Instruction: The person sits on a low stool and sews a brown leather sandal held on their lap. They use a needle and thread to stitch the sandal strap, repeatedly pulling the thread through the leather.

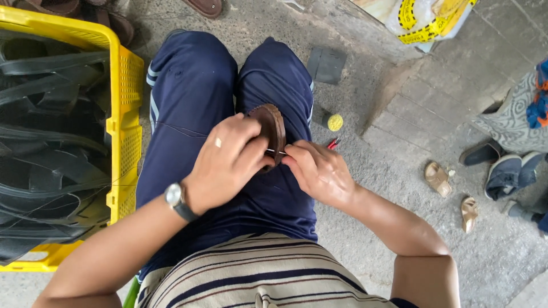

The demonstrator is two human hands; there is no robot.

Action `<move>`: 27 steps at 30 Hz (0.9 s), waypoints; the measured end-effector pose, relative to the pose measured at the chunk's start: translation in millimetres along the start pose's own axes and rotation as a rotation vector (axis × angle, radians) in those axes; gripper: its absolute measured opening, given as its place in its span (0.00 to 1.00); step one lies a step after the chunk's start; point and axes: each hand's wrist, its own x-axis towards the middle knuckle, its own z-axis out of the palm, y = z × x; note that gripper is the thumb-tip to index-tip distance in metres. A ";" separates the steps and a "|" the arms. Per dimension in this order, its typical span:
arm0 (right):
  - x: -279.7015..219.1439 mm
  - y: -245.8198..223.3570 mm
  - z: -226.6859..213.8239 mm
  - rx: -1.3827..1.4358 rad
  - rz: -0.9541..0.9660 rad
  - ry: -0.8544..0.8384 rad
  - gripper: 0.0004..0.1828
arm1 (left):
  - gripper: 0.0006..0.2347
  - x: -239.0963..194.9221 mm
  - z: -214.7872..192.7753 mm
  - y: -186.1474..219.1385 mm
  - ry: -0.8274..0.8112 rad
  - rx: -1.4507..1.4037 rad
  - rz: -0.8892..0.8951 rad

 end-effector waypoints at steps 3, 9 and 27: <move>4.8 -12.9 -19.7 -0.018 -0.006 -0.041 0.07 | 0.07 -7.0 -5.2 18.8 0.065 0.412 0.113; -0.5 -17.2 -23.0 -0.178 0.047 -0.202 0.07 | 0.04 22.5 -52.5 50.3 -0.323 -0.986 -0.578; 11.3 -27.3 -138.8 -0.164 0.451 -0.868 0.31 | 0.14 3.9 8.7 22.0 -0.109 -0.063 -0.103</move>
